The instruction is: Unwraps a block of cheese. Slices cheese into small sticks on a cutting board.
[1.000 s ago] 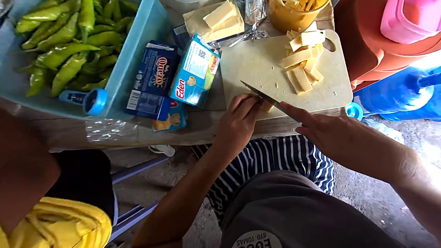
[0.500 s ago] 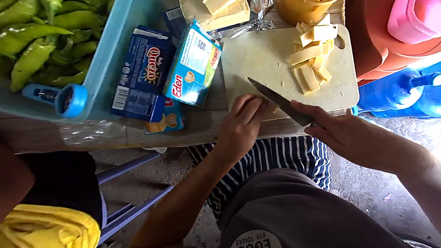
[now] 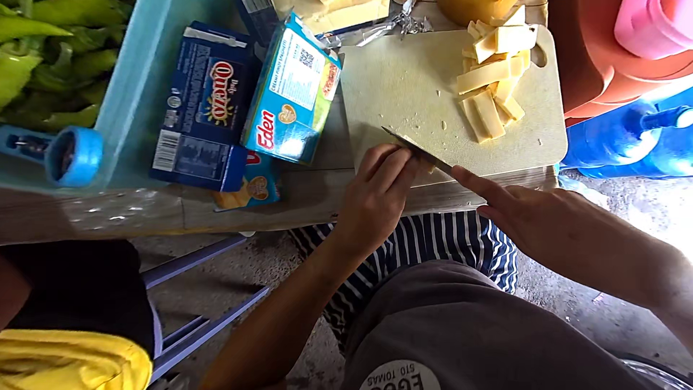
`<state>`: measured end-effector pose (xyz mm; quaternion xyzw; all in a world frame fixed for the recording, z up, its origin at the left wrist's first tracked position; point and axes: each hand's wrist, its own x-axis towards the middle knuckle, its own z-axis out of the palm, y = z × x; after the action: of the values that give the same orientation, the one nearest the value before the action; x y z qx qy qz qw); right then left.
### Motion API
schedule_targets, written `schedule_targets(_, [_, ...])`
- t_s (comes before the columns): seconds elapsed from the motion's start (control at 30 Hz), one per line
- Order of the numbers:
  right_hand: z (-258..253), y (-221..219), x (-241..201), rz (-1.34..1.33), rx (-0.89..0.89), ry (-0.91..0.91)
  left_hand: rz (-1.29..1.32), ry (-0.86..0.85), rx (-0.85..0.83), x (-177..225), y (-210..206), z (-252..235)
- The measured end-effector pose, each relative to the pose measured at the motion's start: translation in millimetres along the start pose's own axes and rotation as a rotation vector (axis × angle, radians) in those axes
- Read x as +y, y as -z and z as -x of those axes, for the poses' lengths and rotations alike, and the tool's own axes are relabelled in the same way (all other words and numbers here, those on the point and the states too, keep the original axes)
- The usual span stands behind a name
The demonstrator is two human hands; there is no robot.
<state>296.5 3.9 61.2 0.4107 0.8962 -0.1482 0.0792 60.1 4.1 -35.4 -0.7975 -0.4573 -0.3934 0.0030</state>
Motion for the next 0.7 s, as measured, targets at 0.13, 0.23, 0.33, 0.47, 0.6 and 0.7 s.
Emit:
schedule_targets(0.13, [-1.8, -3.4, 14.3, -0.266, -0.001, -0.001, -0.009, 0.016, -0.004, 1.4, 0.9, 0.0])
schedule_targets(0.23, [1.0, 2.8, 17.2, -0.290, 0.042, 0.009, -0.008, 0.014, 0.000, 0.8, 0.5, -0.3])
schedule_targets(0.33, [7.8, 5.1, 5.9, -0.104, 0.092, 0.043, -0.027, -0.001, 0.018, 0.7, -0.7, 0.3])
schedule_targets(0.47, [11.6, 7.0, 3.5, -0.009, 0.076, 0.057, -0.039, -0.003, 0.022, 1.3, -0.8, -0.1])
schedule_targets(0.6, [9.5, 6.4, 3.6, -0.006, 0.031, 0.042, -0.043, -0.004, 0.024, 0.6, -1.0, 0.1])
schedule_targets(0.7, [5.4, -0.7, 4.9, -0.008, -0.018, 0.029, -0.044, 0.010, 0.019, 0.7, -1.3, -0.2])
